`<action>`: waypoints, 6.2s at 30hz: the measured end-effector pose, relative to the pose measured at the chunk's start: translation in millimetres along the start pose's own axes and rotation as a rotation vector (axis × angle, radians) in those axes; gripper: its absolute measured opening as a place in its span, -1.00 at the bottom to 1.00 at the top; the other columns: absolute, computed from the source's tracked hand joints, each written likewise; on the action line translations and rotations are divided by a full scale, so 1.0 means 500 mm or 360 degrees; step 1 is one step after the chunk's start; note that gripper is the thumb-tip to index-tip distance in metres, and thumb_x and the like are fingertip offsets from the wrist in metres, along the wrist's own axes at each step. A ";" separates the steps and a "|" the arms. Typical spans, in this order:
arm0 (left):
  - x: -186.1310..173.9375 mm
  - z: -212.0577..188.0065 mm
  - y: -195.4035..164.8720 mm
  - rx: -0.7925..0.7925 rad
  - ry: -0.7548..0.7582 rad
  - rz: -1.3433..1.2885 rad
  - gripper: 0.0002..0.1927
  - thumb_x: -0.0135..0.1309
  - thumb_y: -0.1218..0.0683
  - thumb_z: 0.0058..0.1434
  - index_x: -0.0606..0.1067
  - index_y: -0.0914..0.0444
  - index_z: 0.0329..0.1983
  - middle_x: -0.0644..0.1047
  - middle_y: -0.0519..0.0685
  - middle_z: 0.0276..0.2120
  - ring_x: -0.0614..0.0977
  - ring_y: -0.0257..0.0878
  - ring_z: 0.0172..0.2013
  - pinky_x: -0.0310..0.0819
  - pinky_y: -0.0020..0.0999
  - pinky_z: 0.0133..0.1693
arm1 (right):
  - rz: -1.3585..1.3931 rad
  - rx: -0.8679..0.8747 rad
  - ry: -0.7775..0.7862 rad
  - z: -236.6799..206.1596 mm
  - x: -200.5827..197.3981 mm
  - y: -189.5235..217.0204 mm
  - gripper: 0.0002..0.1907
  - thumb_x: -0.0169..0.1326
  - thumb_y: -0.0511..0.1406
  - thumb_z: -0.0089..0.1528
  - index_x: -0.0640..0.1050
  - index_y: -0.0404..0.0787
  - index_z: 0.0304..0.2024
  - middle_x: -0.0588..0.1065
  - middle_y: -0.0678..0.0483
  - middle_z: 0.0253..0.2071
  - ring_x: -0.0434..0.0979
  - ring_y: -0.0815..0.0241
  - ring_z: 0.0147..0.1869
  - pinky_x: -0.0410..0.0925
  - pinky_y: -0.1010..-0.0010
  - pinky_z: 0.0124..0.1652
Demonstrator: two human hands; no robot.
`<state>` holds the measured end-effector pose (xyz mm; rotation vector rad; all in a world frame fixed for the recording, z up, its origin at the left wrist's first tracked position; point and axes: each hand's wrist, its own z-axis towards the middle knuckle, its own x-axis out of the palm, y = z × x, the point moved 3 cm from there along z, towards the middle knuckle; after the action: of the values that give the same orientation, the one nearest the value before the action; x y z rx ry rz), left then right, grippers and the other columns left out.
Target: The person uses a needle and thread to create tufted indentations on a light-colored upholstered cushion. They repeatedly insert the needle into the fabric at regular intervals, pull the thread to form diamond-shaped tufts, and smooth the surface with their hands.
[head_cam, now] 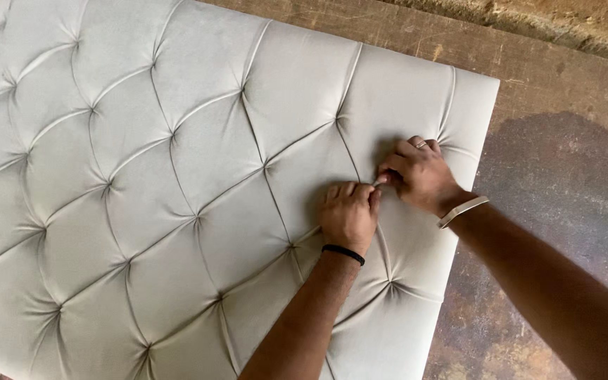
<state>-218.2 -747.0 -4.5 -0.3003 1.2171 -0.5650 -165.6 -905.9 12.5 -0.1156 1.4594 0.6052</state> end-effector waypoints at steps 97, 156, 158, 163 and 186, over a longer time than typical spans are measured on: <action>0.045 0.059 -0.087 0.0039 0.0272 0.0146 -0.69 0.16 -0.12 0.24 0.61 0.23 -0.25 0.58 0.05 -0.22 0.55 -0.01 -0.13 0.39 0.02 -0.06 | 0.0636 -0.0048 -0.0244 -0.048 -0.027 -0.163 -0.84 0.30 -0.30 0.14 0.68 -0.13 -0.22 0.59 0.09 -0.09 0.61 0.12 0.03 0.52 0.32 0.04; -0.295 -0.225 0.259 0.1243 0.0918 -0.0041 -0.61 0.05 0.15 0.24 0.54 0.13 0.16 0.49 -0.05 0.20 0.41 -0.13 0.29 0.27 -0.16 0.31 | 0.0117 0.0850 -0.0466 -0.312 0.087 0.611 -0.60 0.22 -0.23 0.15 0.57 -0.05 0.05 0.47 -0.02 0.17 0.40 -0.07 0.33 0.19 -0.03 0.29; -0.291 -0.224 0.249 0.1290 0.1083 -0.0114 -0.70 0.06 0.14 0.25 0.57 0.16 0.05 0.54 -0.08 0.06 0.47 -0.15 0.19 0.35 -0.19 0.24 | 0.0130 0.1143 -0.0440 -0.333 0.087 0.673 -0.67 0.19 -0.27 0.19 0.61 -0.07 0.02 0.52 0.07 0.05 0.47 0.00 0.19 0.30 0.09 0.20; -0.273 -0.185 0.231 0.1497 0.1494 -0.0210 -0.88 0.13 0.05 0.28 0.61 0.18 -0.26 0.58 -0.11 -0.22 0.58 -0.17 -0.04 0.50 -0.23 0.07 | 0.0397 0.1635 -0.0442 -0.345 0.096 0.704 -0.79 0.17 -0.26 0.20 0.63 -0.05 -0.11 0.60 0.09 -0.13 0.59 0.00 -0.06 0.38 0.13 -0.02; -0.190 -0.246 0.116 0.2520 0.1632 0.0633 -0.83 0.01 0.16 0.24 0.64 0.18 -0.31 0.67 0.03 -0.24 0.71 -0.07 -0.19 0.63 -0.14 -0.19 | 0.0105 0.1945 -0.0342 -0.361 0.131 0.690 -0.87 0.16 -0.10 0.24 0.67 0.10 -0.27 0.61 0.27 -0.24 0.65 0.09 -0.26 0.47 0.22 -0.34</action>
<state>-341.5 -636.6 1.2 1.7011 1.3204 -1.1940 -482.6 -671.0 23.9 0.9229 1.4032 -0.2884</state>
